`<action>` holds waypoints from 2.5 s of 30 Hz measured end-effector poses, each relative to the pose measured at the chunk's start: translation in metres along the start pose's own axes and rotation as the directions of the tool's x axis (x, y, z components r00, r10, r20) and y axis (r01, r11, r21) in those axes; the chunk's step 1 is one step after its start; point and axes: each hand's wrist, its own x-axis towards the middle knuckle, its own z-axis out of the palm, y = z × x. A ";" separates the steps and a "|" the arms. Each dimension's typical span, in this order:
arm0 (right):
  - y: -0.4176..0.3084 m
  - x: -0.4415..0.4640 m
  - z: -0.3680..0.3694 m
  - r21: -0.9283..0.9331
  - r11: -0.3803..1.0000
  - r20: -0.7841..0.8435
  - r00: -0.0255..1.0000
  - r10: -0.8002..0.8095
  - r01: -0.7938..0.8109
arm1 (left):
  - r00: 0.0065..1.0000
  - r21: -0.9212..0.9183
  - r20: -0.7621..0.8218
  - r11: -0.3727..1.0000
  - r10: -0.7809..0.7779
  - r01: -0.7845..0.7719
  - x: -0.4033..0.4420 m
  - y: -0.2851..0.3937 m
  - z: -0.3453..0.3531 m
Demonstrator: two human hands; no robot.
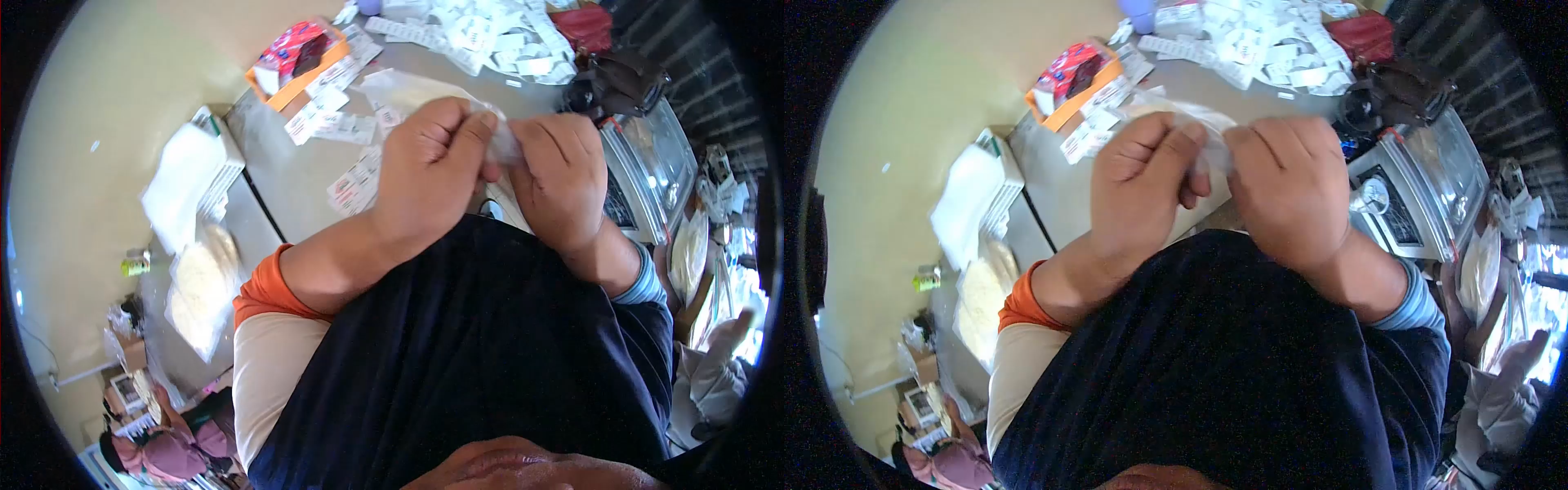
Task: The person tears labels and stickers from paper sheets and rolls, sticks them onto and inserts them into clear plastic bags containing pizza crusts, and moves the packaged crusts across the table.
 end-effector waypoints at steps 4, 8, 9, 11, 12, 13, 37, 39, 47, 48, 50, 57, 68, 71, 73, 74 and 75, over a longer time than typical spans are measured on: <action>0.036 -0.040 -0.016 0.055 0.982 0.032 0.984 0.177 -0.178 | 0.980 0.212 0.196 0.977 -0.028 -0.014 0.026 -0.018 0.040; 0.072 -0.085 -0.034 0.204 0.952 0.006 0.972 0.233 -0.229 | 0.865 0.326 0.417 0.934 -0.280 0.145 0.044 -0.009 0.055; 0.078 -0.091 -0.040 0.205 0.952 -0.036 0.970 0.240 -0.228 | 0.847 0.356 0.431 0.921 -0.310 0.156 0.048 -0.013 0.051; 0.094 -0.104 -0.065 0.209 0.947 0.005 0.968 0.250 -0.246 | 0.937 0.490 0.306 0.872 -0.170 -0.002 0.063 -0.046 0.032; 0.104 -0.107 -0.077 0.194 0.943 -0.017 0.960 0.280 -0.272 | 0.986 0.631 0.144 0.775 -0.088 -0.023 0.070 -0.064 0.029; 0.115 -0.113 -0.090 0.194 0.938 -0.038 0.953 0.300 -0.288 | 0.991 0.810 0.130 0.576 0.009 -0.111 0.078 -0.082 0.025; 0.354 -0.443 -0.252 -0.873 -0.216 -0.332 0.207 0.920 -0.438 | 0.790 0.802 0.534 0.117 0.300 -0.586 0.083 -0.340 -0.133; 0.351 -0.468 -0.229 -0.766 -0.270 -0.432 0.157 0.888 -0.584 | 0.778 0.802 0.540 0.083 0.322 -0.592 0.077 -0.333 -0.117; 0.348 -0.473 -0.226 -0.712 -0.457 -0.561 0.041 0.827 -0.533 | 0.684 0.774 0.609 -0.112 0.401 -0.623 0.054 -0.279 -0.067; 0.346 -0.483 -0.228 -0.715 -0.429 -0.576 0.117 0.809 -0.552 | 0.698 0.790 0.591 -0.116 0.404 -0.602 0.052 -0.277 -0.062; 0.340 -0.490 -0.229 -0.696 -0.438 -0.594 0.115 0.796 -0.569 | 0.722 0.818 0.557 -0.122 0.410 -0.562 0.050 -0.275 -0.057; 0.327 -0.486 -0.221 -0.609 -0.513 -0.704 0.116 0.700 -0.605 | 0.783 0.809 0.585 -0.080 0.211 -0.583 0.047 -0.259 -0.061; 0.321 -0.362 -0.136 -0.606 0.217 -0.581 0.612 0.537 -0.765 | 0.882 0.872 0.468 0.134 0.053 -0.471 0.043 -0.237 -0.046; 0.306 -0.291 -0.076 -0.560 0.521 -0.350 0.754 0.556 -0.644 | 0.882 0.866 0.459 0.166 0.105 -0.471 0.044 -0.237 -0.052; 0.292 -0.261 -0.040 -0.482 0.651 -0.205 0.798 0.566 -0.586 | 0.881 0.861 0.459 0.188 0.113 -0.473 0.044 -0.227 -0.046; 0.282 -0.243 -0.023 -0.409 0.716 -0.155 0.816 0.557 -0.566 | 0.872 0.853 0.464 0.187 0.157 -0.487 0.044 -0.231 -0.050; 0.270 -0.225 -0.009 -0.339 0.765 -0.110 0.830 0.547 -0.548 | 0.882 0.867 0.429 0.186 0.193 -0.462 0.041 -0.231 -0.052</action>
